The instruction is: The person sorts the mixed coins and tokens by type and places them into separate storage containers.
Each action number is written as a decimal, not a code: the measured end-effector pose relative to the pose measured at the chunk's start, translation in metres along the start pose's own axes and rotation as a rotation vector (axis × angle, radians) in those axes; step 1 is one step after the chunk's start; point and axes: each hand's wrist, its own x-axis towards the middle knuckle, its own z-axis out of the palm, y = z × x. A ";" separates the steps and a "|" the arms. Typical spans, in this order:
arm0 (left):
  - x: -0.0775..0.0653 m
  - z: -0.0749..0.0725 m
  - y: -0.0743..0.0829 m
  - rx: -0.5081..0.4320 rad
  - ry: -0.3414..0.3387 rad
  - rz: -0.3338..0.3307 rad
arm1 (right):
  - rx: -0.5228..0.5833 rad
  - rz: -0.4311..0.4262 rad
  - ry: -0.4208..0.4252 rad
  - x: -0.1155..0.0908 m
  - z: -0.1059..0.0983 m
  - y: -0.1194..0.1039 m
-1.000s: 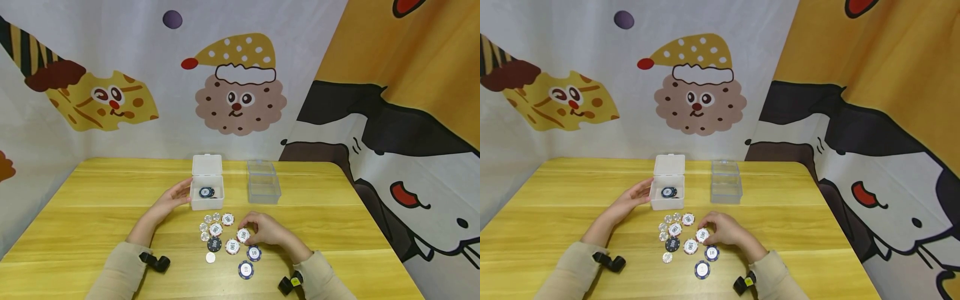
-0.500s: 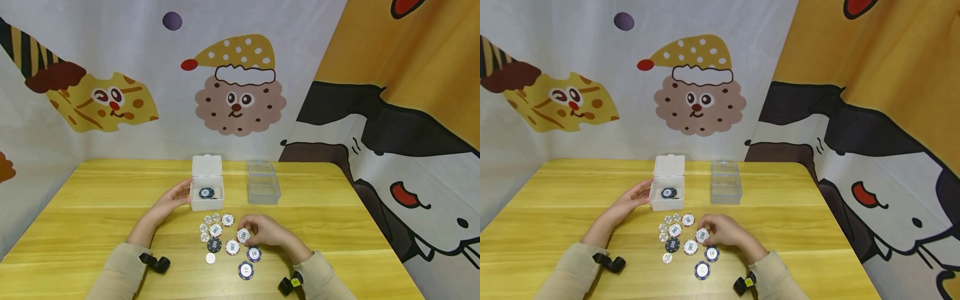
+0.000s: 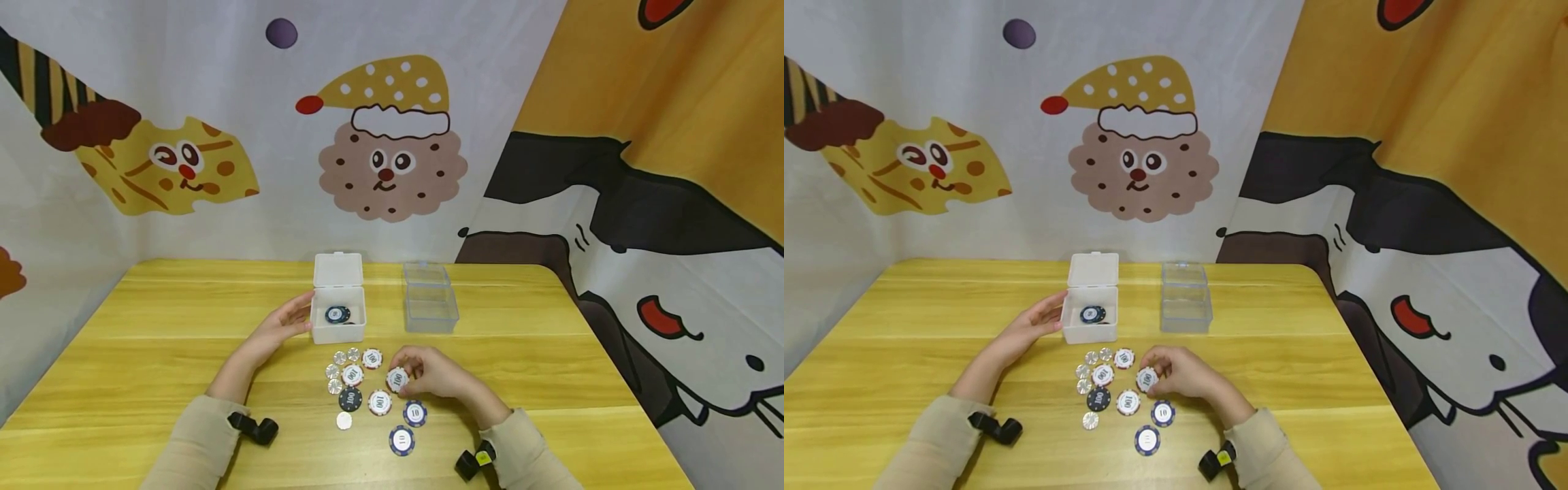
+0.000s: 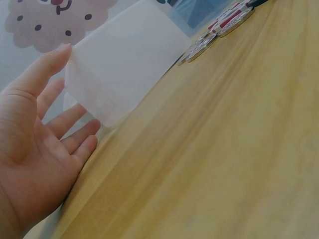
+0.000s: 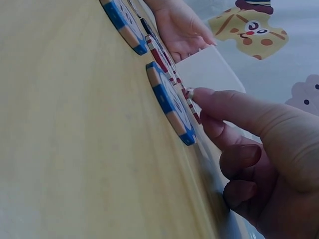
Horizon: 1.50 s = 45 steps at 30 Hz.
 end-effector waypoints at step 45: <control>-0.002 0.001 0.002 0.007 0.000 -0.008 | 0.229 -0.039 0.306 0.058 -0.002 0.004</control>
